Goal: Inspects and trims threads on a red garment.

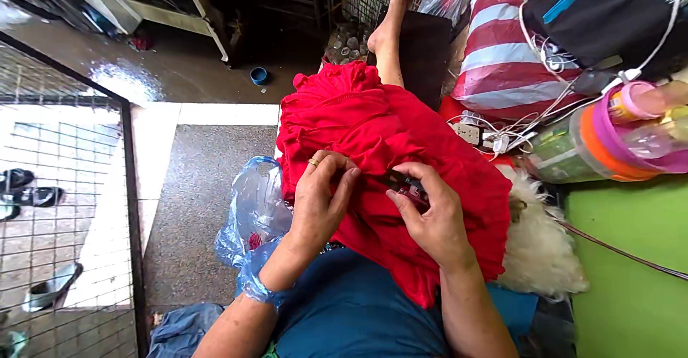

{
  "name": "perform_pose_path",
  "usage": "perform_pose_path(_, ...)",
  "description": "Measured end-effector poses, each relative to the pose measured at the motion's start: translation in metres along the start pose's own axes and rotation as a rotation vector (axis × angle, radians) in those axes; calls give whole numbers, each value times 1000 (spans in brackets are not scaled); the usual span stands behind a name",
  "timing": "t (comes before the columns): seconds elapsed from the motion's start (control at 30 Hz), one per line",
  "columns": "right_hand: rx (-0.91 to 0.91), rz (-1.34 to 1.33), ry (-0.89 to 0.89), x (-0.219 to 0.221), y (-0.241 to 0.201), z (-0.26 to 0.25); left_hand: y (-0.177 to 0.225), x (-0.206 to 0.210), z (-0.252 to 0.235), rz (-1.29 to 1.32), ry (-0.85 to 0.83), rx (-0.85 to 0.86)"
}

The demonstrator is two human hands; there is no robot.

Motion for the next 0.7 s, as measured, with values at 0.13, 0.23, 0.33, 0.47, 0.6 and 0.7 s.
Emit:
perform_pose_path(0.13,-165,307,103,12,-12,7,-1,-1,5,124,28,-3)
perform_pose_path(0.23,-164,399,137,22,-16,9,-2,-2,9,198,38,-22)
perform_pose_path(0.33,-154,390,136,28,-15,8,-4,-2,13,224,42,-34)
perform_pose_path(0.47,-166,399,143,29,-15,8,-5,1,18,200,80,-12)
perform_pose_path(0.6,-184,390,155,31,-10,9,-5,4,20,189,94,7)
perform_pose_path(0.7,-203,371,157,33,-6,8,-6,4,20,184,95,6)
Point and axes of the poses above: each hand's wrist, its own z-axis away from the middle knuckle, its own x-axis out of the palm, y = z × x, the point moved 3 cm from there along -z, towards the middle knuckle, and after that the axes turned 9 degrees about -z, right-handed, at the moved point
